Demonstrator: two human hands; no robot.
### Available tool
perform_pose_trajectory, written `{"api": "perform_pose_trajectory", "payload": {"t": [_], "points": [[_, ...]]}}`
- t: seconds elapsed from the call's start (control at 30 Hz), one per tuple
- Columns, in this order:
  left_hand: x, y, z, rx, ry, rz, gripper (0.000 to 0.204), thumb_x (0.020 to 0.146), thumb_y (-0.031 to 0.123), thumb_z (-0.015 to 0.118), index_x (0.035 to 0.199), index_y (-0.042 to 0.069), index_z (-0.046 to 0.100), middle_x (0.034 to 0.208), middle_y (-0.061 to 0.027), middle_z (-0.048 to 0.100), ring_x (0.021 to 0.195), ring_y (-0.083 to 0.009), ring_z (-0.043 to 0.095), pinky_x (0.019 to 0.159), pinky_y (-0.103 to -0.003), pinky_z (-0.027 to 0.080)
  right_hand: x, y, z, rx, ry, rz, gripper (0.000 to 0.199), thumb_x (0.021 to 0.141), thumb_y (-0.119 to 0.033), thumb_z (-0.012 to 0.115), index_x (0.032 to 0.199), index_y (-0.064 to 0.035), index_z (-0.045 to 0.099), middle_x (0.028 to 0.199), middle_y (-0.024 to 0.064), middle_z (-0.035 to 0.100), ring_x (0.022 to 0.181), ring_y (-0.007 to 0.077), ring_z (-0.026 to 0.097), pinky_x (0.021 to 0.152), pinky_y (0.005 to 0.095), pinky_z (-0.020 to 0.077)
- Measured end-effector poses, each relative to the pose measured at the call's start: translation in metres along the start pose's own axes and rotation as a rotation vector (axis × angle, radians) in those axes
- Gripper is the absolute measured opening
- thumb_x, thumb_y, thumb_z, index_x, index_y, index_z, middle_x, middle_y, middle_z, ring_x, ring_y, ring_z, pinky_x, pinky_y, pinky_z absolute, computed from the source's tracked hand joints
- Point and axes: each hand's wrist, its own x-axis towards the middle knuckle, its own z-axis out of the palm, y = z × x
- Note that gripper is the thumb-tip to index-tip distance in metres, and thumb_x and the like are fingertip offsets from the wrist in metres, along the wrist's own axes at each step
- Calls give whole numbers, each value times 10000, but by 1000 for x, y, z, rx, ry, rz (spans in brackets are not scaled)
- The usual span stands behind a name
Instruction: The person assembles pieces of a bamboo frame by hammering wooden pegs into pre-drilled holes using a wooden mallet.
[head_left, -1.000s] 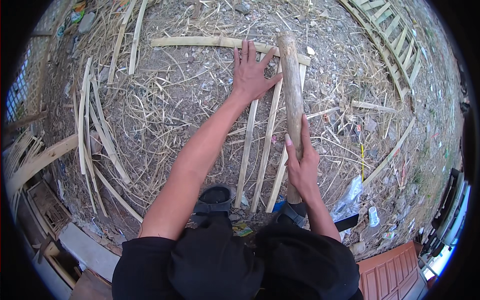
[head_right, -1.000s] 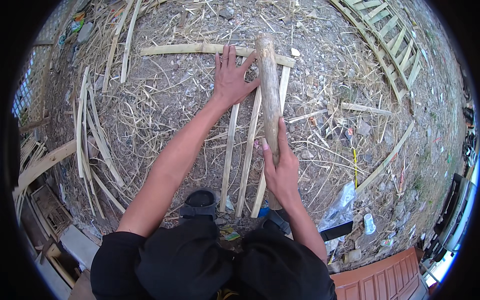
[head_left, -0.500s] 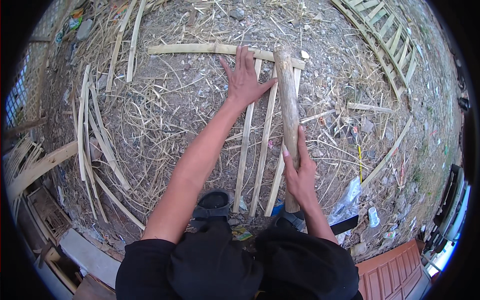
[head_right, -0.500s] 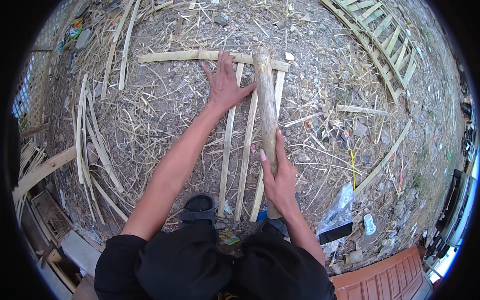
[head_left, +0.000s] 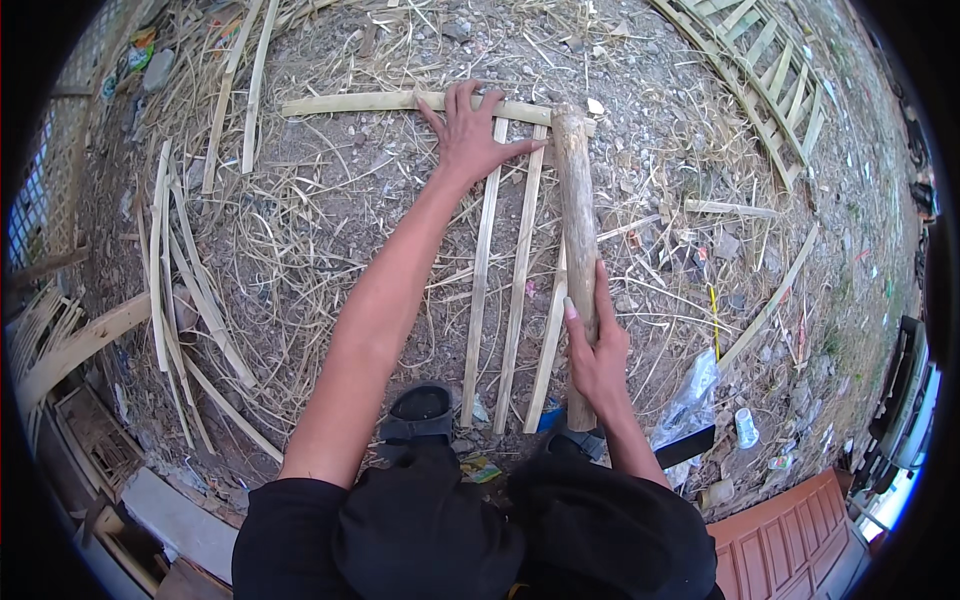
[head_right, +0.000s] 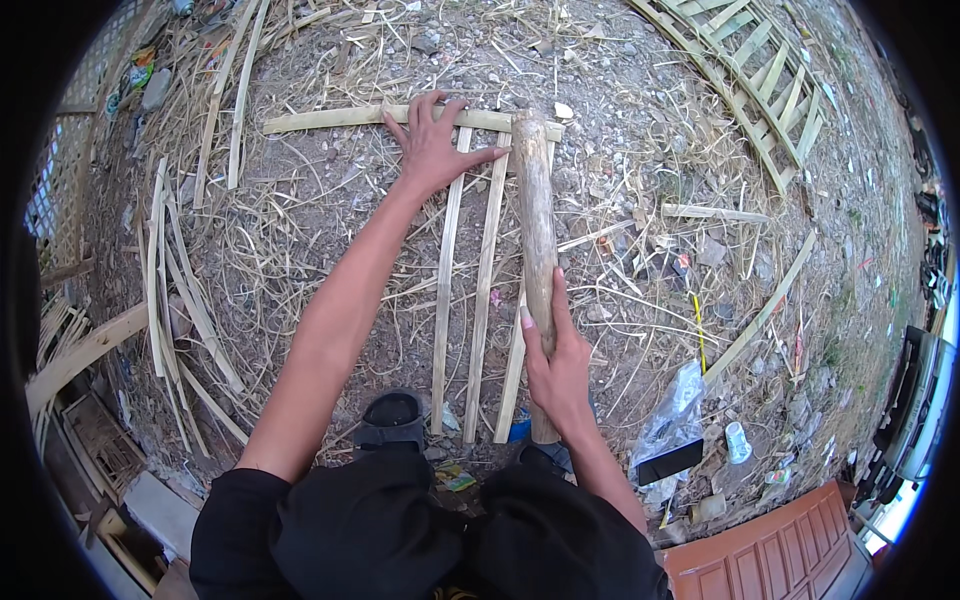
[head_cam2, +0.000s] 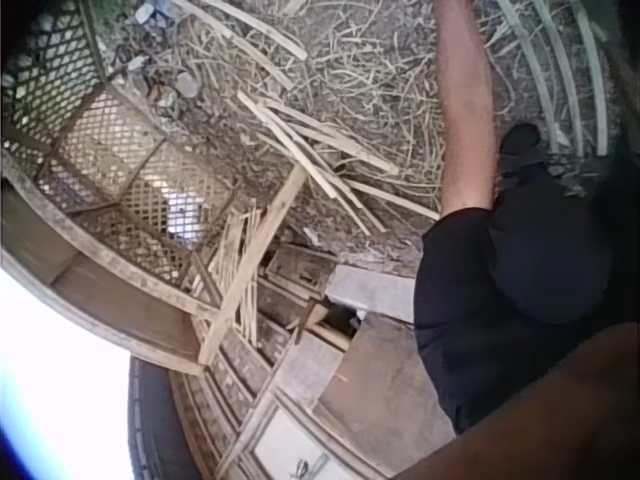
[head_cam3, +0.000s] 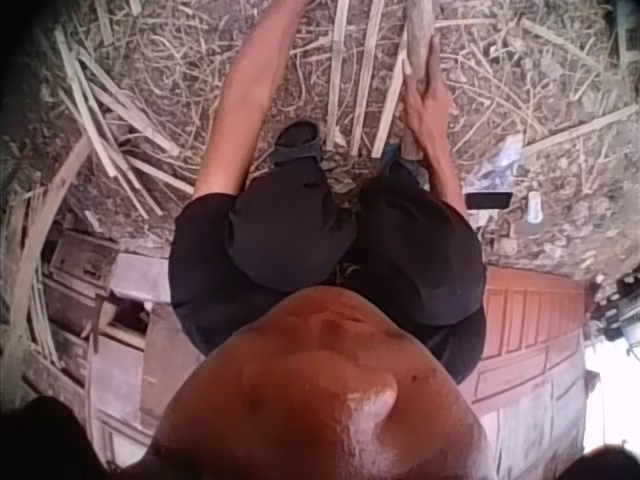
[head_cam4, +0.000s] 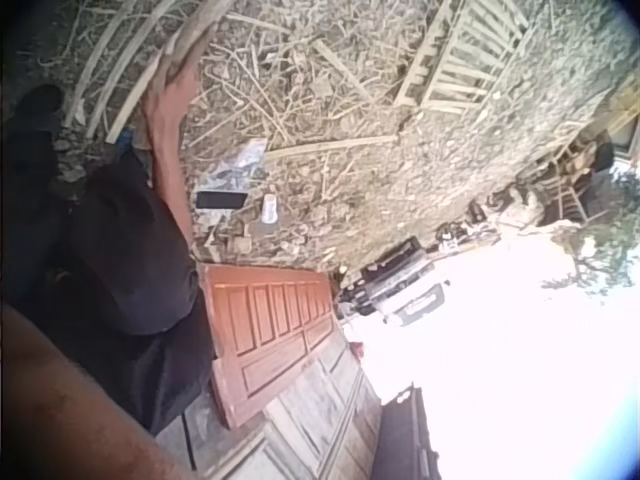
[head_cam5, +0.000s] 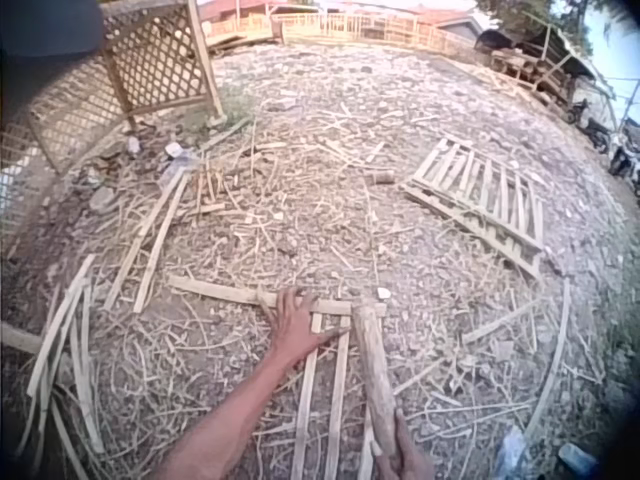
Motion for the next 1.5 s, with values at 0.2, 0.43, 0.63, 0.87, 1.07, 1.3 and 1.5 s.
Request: {"api": "perform_pose_trajectory", "payload": {"t": [0.2, 0.43, 0.63, 0.87, 1.07, 1.3, 1.5], "points": [[1, 3, 0, 30, -17, -9, 1085, 634, 839, 743, 1429, 130, 540, 1544, -112, 330, 1543, -304, 150, 1153, -761, -106, 1, 0, 1, -12, 9, -5, 679, 1026, -159, 575, 1625, -119, 258, 1171, 304, 700, 1032, 405, 726, 871, 433, 563], [-9, 4, 12, 75, 34, -16, 966, 872, 785, 543, 1528, 86, 425, 1649, -175, 252, 1582, -339, 65, 1197, -699, -86, 4, -4, 5, -14, 9, -59, 675, 1030, -175, 578, 1621, -103, 261, 1204, 317, 680, 1088, 427, 700, 898, 447, 556], [-14, 14, 22, 81, 90, -49, 908, 940, 718, 473, 1556, 57, 386, 1683, -208, 184, 1584, -352, 66, 1201, -689, -73, 8, -7, 6, -10, 21, -110, 671, 1035, -194, 579, 1619, -97, 264, 1201, 322, 678, 1097, 435, 695, 903, 451, 553], [-44, 25, 23, -89, 258, 28, 851, 945, 654, 552, 1573, 107, 376, 1659, -296, 149, 1566, -430, 91, 1197, -698, -20, 6, -4, 4, 32, 17, -23, 677, 1036, -188, 579, 1623, -96, 255, 1191, 322, 683, 1074, 409, 712, 896, 441, 555], [-42, 27, 24, 31, 113, 83, 773, 908, 634, 618, 1570, 295, 406, 1669, -281, 130, 1565, -440, 80, 1204, -689, 13, 7, -1, 5, -25, 78, -151, 678, 1036, -188, 580, 1625, -101, 255, 1174, 318, 691, 1036, 392, 729, 870, 432, 562], [-42, 26, 26, 145, 35, 60, 808, 901, 652, 588, 1586, 277, 383, 1687, -259, 94, 1580, -403, 30, 1231, -636, 22, 13, -8, 7, -64, 11, -122, 688, 1025, -177, 599, 1626, -132, 266, 1159, 312, 691, 1036, 413, 722, 853, 454, 565], [-43, 21, 29, 102, 56, 66, 802, 880, 576, 646, 1563, 221, 421, 1687, -255, 100, 1582, -391, 38, 1241, -614, 38, 27, -6, 17, -156, 130, -416, 727, 1001, -172, 636, 1630, -186, 272, 1015, 255, 690, 887, 405, 717, 767, 477, 555]]}}
